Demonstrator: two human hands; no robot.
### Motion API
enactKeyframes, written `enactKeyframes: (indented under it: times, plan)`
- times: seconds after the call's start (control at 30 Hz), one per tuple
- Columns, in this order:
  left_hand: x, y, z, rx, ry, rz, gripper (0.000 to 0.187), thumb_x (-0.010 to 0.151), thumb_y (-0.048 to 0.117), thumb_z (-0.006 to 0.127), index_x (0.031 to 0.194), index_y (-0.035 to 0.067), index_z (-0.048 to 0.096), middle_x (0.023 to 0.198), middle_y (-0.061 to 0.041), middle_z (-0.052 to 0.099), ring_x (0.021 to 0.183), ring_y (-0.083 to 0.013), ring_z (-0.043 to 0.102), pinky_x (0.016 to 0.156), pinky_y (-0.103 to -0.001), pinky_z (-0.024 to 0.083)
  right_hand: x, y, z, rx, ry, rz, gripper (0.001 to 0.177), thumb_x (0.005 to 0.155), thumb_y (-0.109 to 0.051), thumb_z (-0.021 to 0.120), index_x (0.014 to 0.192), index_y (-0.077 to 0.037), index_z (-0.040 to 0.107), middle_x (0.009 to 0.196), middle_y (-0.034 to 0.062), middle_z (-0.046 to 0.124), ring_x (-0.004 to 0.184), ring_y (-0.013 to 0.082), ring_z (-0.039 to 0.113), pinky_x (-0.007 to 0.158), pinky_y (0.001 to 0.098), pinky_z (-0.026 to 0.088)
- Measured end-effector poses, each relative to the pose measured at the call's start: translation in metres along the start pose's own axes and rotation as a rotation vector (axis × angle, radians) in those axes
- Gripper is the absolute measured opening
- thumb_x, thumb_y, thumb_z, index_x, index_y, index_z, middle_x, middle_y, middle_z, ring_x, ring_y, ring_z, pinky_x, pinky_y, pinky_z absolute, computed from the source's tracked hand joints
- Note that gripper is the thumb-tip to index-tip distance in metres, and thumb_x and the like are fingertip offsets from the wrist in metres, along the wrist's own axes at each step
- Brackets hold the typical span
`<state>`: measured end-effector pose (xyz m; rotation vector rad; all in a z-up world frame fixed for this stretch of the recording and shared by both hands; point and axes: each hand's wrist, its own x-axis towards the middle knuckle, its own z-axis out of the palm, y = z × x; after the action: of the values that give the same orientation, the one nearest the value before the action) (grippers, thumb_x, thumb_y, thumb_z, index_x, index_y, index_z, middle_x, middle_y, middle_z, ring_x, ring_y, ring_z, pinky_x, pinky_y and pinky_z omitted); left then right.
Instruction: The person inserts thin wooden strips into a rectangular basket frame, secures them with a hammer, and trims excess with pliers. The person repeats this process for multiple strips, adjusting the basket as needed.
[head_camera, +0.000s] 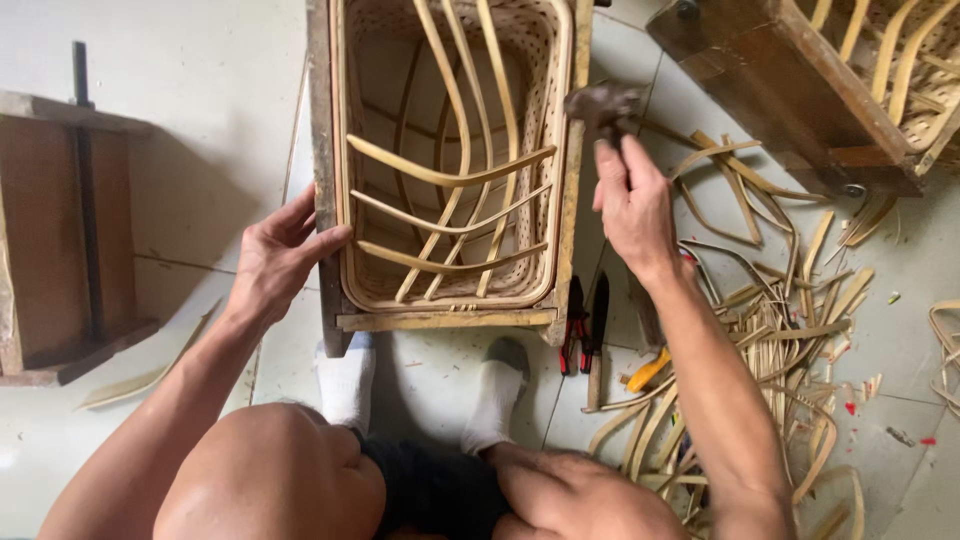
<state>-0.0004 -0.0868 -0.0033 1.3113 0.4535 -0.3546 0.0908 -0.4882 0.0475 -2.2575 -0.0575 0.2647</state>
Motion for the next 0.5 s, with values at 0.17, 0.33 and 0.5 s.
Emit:
enactKeyframes:
  times: [0.17,0.33,0.5]
  plan:
    - [0.001,-0.001,-0.001,0.008,0.013,-0.004,0.073,0.085,0.003,0.078,0.151,-0.002,0.045,0.154,-0.016,0.052,0.143,-0.0224,0.05,0.111,-0.034,0.045,0.003,-0.002,-0.007,0.07,-0.037,0.181,0.03,0.11,-0.036,0.045,0.111,-0.009,0.057,0.061,0.0026,0.055,0.044,0.0119,0.051,0.038,0.0285,0.04]
    - [-0.006,-0.001,0.0,0.0,0.031,-0.09,0.076,0.083,0.005,0.077,0.152,0.0,0.046,0.154,-0.016,0.054,0.142,-0.0245,0.053,0.109,-0.036,0.047,0.016,0.005,-0.002,0.059,-0.002,-0.028,0.034,0.118,-0.035,0.043,0.105,-0.007,0.055,0.067,0.0026,0.057,0.05,0.0099,0.054,0.04,0.0259,0.045]
    - [0.0,0.001,0.001,0.044,0.031,-0.054,0.077,0.082,0.006,0.079,0.152,0.0,0.044,0.155,-0.016,0.052,0.143,-0.0232,0.051,0.109,-0.035,0.047,0.038,-0.002,-0.013,0.047,0.024,0.064,0.032,0.114,-0.036,0.044,0.105,-0.007,0.056,0.062,0.002,0.056,0.041,0.0115,0.05,0.034,0.0278,0.041]
